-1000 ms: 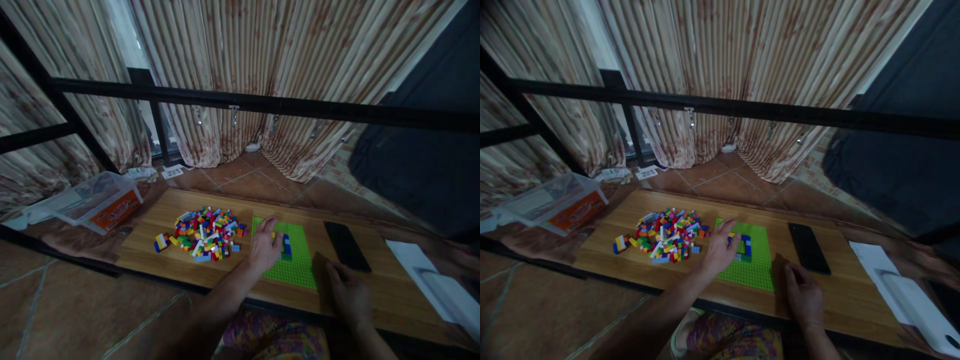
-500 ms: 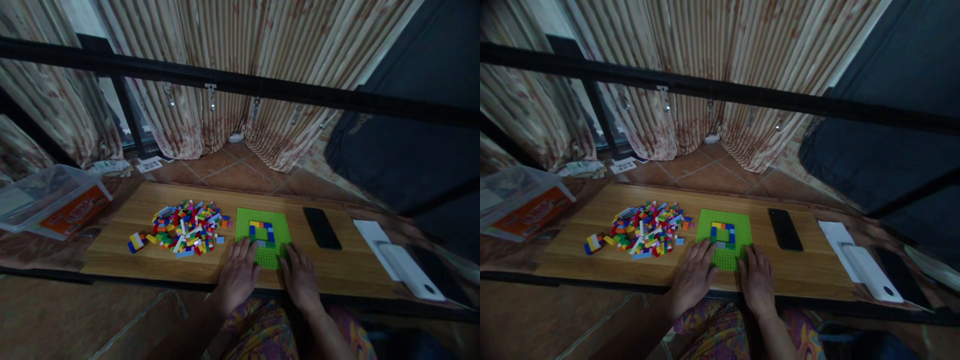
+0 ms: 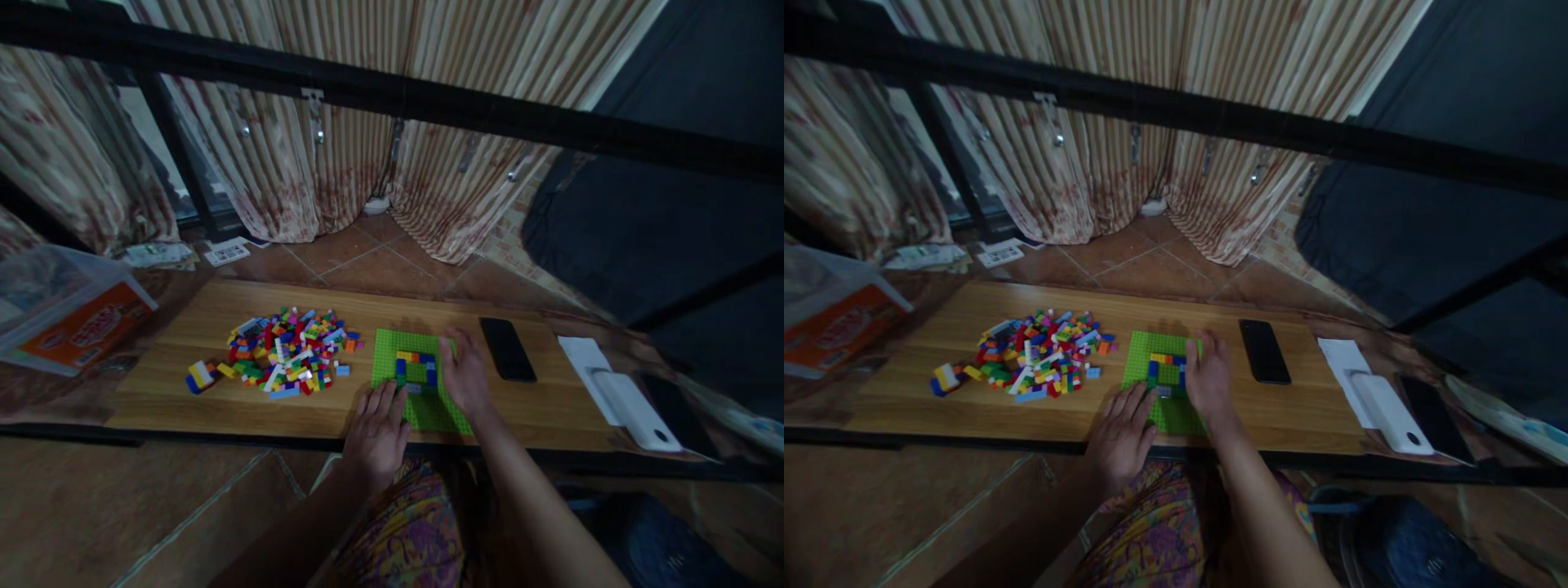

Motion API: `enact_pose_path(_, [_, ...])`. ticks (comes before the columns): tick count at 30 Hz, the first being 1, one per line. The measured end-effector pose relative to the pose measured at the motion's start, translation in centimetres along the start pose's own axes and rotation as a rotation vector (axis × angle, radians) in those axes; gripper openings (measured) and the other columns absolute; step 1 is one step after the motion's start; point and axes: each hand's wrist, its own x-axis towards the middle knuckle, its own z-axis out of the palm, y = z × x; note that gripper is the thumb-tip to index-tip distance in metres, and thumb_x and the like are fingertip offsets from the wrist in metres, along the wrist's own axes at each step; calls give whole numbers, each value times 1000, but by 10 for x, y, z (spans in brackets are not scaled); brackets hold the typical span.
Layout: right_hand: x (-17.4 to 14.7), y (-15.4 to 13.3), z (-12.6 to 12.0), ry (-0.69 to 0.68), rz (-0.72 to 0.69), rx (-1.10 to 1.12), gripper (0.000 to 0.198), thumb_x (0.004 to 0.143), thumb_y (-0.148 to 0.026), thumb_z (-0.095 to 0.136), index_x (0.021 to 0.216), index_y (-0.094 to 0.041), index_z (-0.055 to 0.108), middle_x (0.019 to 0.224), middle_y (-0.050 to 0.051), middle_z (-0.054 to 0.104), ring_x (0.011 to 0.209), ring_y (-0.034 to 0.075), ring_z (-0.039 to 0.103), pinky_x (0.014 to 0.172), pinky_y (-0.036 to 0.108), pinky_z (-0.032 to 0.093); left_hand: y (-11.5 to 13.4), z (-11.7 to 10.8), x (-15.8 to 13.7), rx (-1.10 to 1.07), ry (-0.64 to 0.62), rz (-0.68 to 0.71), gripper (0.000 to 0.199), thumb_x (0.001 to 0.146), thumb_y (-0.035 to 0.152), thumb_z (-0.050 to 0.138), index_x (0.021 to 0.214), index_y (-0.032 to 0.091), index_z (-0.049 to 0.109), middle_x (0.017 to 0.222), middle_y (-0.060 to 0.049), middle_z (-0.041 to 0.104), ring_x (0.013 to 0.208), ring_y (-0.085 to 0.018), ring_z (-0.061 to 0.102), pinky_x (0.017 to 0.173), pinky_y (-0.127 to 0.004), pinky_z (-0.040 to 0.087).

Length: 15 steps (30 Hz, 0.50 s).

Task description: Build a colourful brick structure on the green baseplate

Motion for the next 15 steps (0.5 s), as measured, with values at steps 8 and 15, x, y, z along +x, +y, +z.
enact_pose_path(8, [14,-20,59,-292,-166,-92,56,96,-50,29,137,-15,46,141,16,48,134,29,38,109,51,29,4,0,1,-39,-22,-30,47,92,30,47,137,14,47,143,-13,48,134,-29,41,111,-49,32])
enact_pose_path(15, [10,-9,65,-345,-208,-86,62,94,-54,30,140,-14,40,142,16,47,135,30,38,110,52,29,6,1,-4,-118,-26,-82,50,93,35,45,140,18,43,146,-11,44,137,-27,37,115,-48,27])
